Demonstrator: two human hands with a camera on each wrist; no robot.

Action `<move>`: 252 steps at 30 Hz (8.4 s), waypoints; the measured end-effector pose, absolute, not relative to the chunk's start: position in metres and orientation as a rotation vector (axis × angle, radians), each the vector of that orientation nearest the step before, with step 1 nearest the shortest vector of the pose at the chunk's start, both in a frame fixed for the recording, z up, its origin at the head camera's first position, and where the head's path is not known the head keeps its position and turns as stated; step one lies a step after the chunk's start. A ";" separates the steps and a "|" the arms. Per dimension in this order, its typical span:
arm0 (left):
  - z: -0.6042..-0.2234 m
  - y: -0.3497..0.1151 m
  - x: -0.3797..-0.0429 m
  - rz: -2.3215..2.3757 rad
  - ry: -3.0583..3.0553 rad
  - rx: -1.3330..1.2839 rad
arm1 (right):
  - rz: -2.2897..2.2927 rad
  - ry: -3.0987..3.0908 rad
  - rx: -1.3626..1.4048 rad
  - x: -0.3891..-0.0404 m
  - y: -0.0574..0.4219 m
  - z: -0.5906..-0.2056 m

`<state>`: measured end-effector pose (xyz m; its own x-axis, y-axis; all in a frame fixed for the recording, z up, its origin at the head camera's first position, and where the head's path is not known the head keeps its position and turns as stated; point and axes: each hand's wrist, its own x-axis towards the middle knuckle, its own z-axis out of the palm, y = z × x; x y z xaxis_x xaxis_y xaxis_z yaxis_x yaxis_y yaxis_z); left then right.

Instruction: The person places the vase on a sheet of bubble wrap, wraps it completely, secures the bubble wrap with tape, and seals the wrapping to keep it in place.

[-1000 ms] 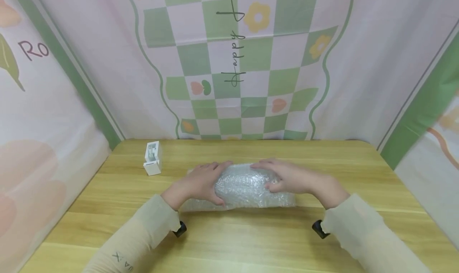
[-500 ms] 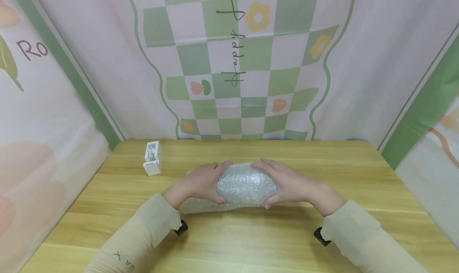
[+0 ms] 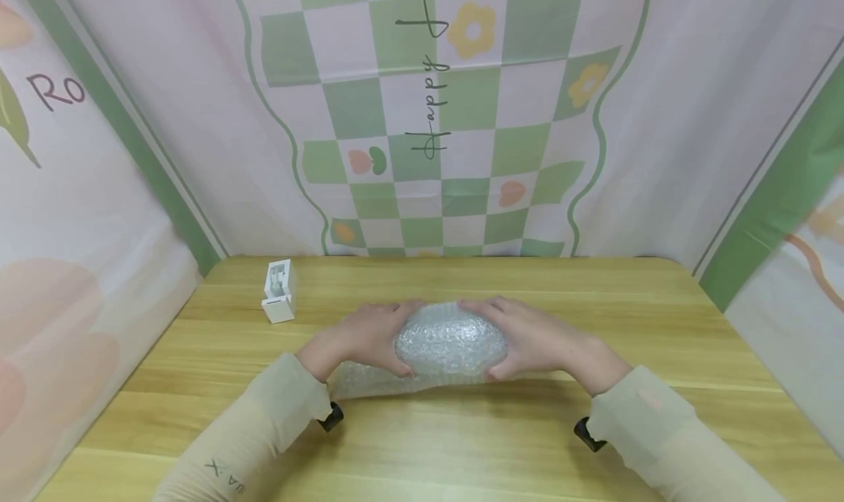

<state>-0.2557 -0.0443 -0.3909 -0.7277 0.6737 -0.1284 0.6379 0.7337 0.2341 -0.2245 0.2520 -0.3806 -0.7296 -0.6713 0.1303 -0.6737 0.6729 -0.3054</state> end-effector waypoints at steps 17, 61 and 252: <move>-0.384 -0.050 -0.252 0.503 2.426 0.942 | 0.720 -2.942 1.277 -0.220 0.256 -0.377; -0.400 -0.055 -0.251 0.450 2.628 1.196 | 1.131 -3.222 1.208 -0.241 0.265 -0.377; -0.398 -0.102 -0.256 0.933 3.019 1.225 | 0.244 -2.613 1.040 -0.158 0.189 -0.401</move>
